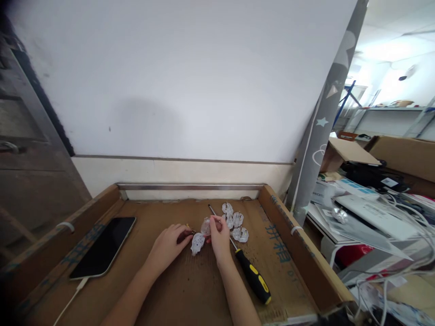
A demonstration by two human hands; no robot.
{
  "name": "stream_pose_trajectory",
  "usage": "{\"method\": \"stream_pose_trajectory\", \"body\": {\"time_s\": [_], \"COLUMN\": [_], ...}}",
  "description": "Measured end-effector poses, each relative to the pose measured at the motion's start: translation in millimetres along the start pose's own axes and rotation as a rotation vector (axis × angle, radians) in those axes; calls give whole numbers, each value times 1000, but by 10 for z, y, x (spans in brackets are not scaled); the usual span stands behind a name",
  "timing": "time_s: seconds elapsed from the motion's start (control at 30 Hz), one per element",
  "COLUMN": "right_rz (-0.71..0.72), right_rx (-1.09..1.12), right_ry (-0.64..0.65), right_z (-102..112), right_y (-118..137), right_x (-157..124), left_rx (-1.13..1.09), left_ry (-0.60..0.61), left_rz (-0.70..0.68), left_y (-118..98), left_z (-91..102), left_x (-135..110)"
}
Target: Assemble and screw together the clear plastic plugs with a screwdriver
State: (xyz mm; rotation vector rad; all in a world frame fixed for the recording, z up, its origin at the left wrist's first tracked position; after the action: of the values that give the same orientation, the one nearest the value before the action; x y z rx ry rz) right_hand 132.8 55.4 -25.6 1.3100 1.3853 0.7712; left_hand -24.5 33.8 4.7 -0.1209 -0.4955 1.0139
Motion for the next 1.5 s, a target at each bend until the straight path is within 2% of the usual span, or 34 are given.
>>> {"method": "stream_pose_trajectory", "body": {"time_s": [0.23, 0.8, 1.23, 1.5], "right_rz": [9, 42, 66, 94], "right_rx": [-11, -55, -64, -94], "right_ry": [5, 5, 1, 19], "right_z": [-6, -2, 7, 3], "right_y": [-11, 2, -28, -21], "right_x": [1, -20, 16, 2], "left_rx": [26, -109, -122, -408], "left_ry": [-11, -26, -21, -245], "left_rz": [-15, -91, -58, -35], "left_y": [-1, -97, -17, 34], "left_z": [-12, 46, -21, -69], "left_x": [-5, -8, 0, 7]}}
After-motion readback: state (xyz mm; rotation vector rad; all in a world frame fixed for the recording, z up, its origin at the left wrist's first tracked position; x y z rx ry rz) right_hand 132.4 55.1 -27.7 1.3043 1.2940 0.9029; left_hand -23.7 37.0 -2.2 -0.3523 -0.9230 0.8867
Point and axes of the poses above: each hand's wrist, its own x-axis towards the middle knuckle, its own z-axis out of the back of the hand, y = z × x, the point moved 2 cm from there along x, towards the middle knuckle, and after that the axes turned 12 degrees about -z, right-handed, at the moved point
